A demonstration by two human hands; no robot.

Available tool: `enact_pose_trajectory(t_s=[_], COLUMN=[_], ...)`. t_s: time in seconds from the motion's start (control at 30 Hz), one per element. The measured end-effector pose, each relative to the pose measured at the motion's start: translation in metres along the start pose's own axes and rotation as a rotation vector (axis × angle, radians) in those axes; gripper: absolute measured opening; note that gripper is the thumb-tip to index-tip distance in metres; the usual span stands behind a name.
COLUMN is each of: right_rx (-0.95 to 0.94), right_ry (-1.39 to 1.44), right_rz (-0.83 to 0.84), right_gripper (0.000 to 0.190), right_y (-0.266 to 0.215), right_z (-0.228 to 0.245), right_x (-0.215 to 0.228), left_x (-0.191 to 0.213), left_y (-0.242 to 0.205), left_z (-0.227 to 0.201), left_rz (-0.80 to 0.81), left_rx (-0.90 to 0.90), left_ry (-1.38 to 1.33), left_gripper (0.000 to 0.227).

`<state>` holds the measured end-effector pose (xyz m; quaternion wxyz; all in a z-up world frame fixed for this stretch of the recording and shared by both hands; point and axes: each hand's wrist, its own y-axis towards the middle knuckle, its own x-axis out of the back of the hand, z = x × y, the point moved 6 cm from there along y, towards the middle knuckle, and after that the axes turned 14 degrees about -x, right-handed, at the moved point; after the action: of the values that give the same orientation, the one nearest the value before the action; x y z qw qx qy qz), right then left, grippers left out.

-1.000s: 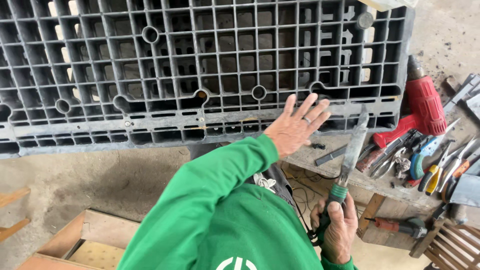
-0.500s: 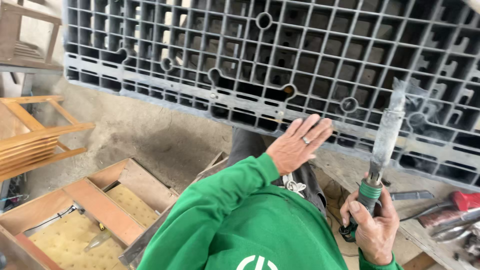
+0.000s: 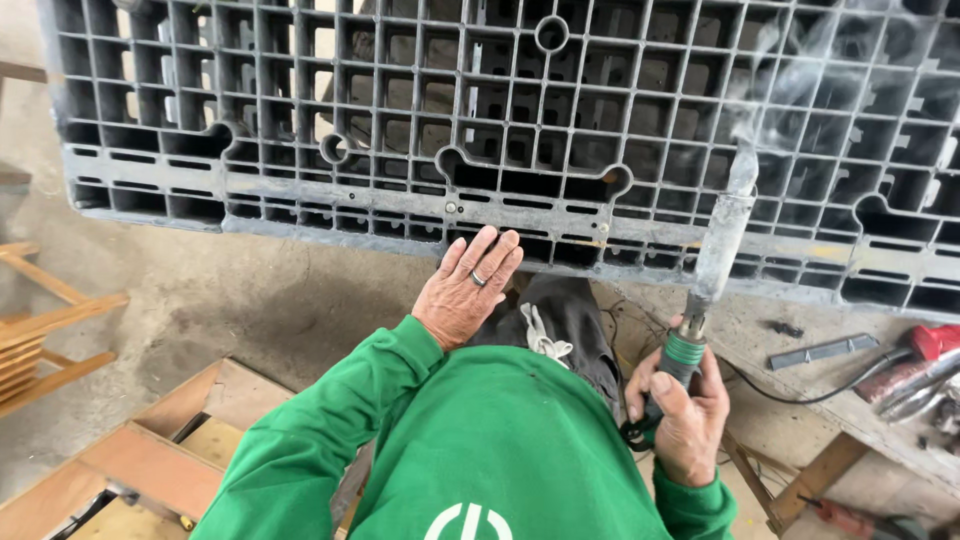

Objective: The person repairs a plastic pallet by using a soldering iron to melt and fuse cracks and joints.

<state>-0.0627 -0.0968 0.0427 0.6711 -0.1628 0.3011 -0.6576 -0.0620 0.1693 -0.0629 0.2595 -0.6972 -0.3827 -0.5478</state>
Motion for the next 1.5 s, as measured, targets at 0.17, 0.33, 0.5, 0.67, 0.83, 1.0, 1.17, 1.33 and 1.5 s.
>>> enact_pose_trajectory(t_s=[0.17,0.33,0.5,0.67,0.83,1.0,1.17,1.33,1.5], right_rx=[-0.033,-0.137,-0.365,-0.500,-0.652,-0.697,-0.719,-0.772,-0.797], right_ry=[0.030,-0.088,-0.318,-0.258,-0.188,-0.126,-0.149,-0.139,-0.134], right_rz=[-0.032,-0.079,-0.225,-0.281,-0.277,-0.231,-0.149,-0.165,-0.191], right_gripper=[0.064,0.057,0.055,0.062,0.066,0.058,0.053,0.058,0.058], right_y=[-0.015,-0.035,-0.071,-0.094,-0.086,-0.084,-0.081,-0.083,-0.080], right_z=[-0.013,-0.031,-0.065,-0.065,-0.055,-0.056,-0.055,-0.055,-0.049], right_x=[-0.017,0.000,0.045,0.051,0.036,0.033,0.031,0.028,0.030], left_x=[0.004,0.013,0.028,0.036,0.030,0.026,0.028,0.029,0.027], left_y=[-0.001,0.017,0.067,0.091,0.106,0.105,0.106,0.106,0.107], left_z=[-0.001,-0.013,-0.032,-0.008,0.004,0.006,0.007,0.006,0.007], left_rz=[-0.083,-0.140,-0.201,-0.303,-0.354,-0.364,-0.367,-0.359,-0.347], left_rx=[0.006,0.057,-0.059,0.016,0.040,0.045,0.047,0.040,0.044], left_ry=[-0.055,-0.179,-0.283,-0.329,-0.345,-0.372,-0.369,-0.370,-0.354], left_gripper=[0.088,0.089,0.067,0.056,0.047,0.041,0.042,0.042,0.041])
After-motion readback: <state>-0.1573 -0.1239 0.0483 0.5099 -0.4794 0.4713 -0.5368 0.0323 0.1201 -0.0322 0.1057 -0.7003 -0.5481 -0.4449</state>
